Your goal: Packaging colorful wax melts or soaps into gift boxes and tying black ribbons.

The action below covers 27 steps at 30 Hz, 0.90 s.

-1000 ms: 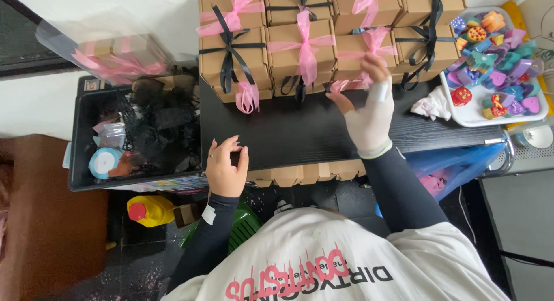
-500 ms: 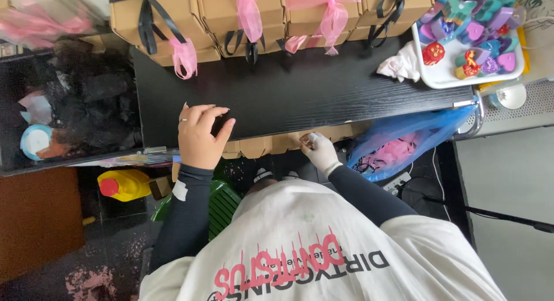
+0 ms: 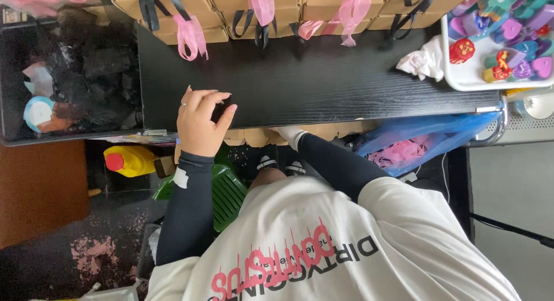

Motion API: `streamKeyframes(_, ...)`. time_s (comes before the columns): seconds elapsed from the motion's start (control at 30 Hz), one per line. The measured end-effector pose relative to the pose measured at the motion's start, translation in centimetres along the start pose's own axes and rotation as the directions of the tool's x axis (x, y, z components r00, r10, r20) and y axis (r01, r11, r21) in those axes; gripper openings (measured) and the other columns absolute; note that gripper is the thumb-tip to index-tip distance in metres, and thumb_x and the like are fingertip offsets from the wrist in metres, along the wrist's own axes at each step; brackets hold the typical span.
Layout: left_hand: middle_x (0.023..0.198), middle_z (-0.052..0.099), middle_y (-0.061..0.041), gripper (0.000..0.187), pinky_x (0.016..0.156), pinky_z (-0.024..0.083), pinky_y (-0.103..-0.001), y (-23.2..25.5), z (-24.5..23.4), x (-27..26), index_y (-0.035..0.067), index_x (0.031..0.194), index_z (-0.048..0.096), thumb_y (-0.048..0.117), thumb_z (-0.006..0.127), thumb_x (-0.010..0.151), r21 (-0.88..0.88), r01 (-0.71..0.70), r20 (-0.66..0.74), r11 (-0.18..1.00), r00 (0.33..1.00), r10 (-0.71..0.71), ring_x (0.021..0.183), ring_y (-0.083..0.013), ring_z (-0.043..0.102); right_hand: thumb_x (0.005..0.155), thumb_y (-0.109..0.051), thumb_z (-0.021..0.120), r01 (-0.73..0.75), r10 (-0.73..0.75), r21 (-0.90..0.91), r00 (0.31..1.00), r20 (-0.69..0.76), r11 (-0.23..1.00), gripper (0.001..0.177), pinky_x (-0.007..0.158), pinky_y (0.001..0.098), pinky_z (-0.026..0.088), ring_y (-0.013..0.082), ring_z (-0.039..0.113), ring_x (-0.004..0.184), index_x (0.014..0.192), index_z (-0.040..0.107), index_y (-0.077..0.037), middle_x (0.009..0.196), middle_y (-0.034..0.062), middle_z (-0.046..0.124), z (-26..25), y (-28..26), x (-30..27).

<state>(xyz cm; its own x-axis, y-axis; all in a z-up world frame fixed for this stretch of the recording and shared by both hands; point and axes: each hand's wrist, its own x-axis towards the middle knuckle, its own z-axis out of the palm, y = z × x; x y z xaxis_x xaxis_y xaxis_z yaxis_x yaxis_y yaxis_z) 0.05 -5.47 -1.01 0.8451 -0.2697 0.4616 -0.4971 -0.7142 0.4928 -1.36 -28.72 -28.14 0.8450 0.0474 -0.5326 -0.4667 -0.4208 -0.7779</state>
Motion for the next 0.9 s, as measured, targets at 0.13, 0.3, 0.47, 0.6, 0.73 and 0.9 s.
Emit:
streamKeyframes(0.13,0.105,0.065,-0.006,0.022,0.111,0.047,-0.054,0.0,0.1,-0.2,0.011,0.109,0.072,0.019,0.083,0.091,0.018,0.001,-0.023,1.000,1.000,-0.001,0.100,-0.0305,0.065,0.094,-0.031,0.064,0.036,-0.036,0.053,0.999,0.005,0.998,0.043,0.101,0.0351,0.048,0.0225,0.065,0.120,0.132,0.062,-0.012,0.133,0.0097,0.066,0.9,-1.3,1.0)
streamKeyframes(0.3,0.102,0.065,-0.005,0.021,0.111,0.047,-0.052,-0.2,0.1,-0.5,0.011,0.107,0.073,0.020,0.083,0.091,0.016,0.016,-0.027,1.000,1.000,-0.016,0.097,-0.0297,0.066,0.092,-0.031,0.062,0.105,-0.104,0.166,0.994,-0.014,0.981,0.047,0.102,0.0373,0.047,0.0218,0.062,0.124,0.135,0.054,-0.015,0.140,0.0074,0.061,1.5,-3.3,1.6)
streamKeyframes(0.47,0.101,0.066,-0.005,0.019,0.111,0.046,-0.053,0.0,-0.1,-0.5,0.011,0.106,0.074,0.018,0.082,0.091,-0.001,0.020,-0.035,1.000,0.999,-0.020,0.095,-0.0288,0.066,0.102,-0.033,0.055,-0.321,0.195,0.609,0.944,0.265,0.726,0.037,0.102,0.0531,0.048,0.0325,0.060,0.124,0.133,0.056,-0.013,0.138,0.0108,0.060,-2.6,-4.4,-3.5)
streamKeyframes(0.6,0.100,0.065,-0.005,0.018,0.112,0.046,-0.054,-0.1,0.0,-0.5,0.011,0.106,0.073,0.017,0.082,0.091,-0.004,0.014,-0.051,1.000,0.999,-0.014,0.096,-0.0283,0.065,0.093,-0.031,0.058,-0.365,-0.039,0.790,0.898,0.439,0.493,0.039,0.098,0.0440,0.049,0.0190,0.060,0.120,0.130,0.059,-0.017,0.136,-0.0037,0.061,-5.0,-4.3,-7.1)
streamKeyframes(0.73,0.103,0.064,-0.004,0.014,0.113,0.047,-0.054,-0.4,0.0,-1.1,0.013,0.099,0.073,0.018,0.084,0.091,-0.026,-0.008,-0.042,1.000,0.999,0.007,0.103,-0.0302,0.066,0.100,-0.027,0.063,-0.427,-0.127,0.833,0.860,0.495,0.351,0.036,0.100,0.0408,0.048,0.0233,0.061,0.118,0.129,0.058,-0.007,0.131,0.0088,0.065,-7.5,-4.4,-11.7)
streamKeyframes(0.9,0.125,0.069,-0.002,0.018,0.119,0.031,-0.062,3.0,-2.3,-1.2,0.024,0.080,0.076,0.040,0.083,0.076,-0.262,-0.317,0.211,0.911,0.903,0.375,0.134,-0.0323,0.054,0.101,-0.024,0.061,-0.363,-0.132,0.910,0.910,0.392,0.201,0.033,0.090,0.0378,0.047,0.0208,0.061,0.114,0.132,0.059,-0.010,0.126,0.0054,0.067,-10.9,-10.3,-19.4)
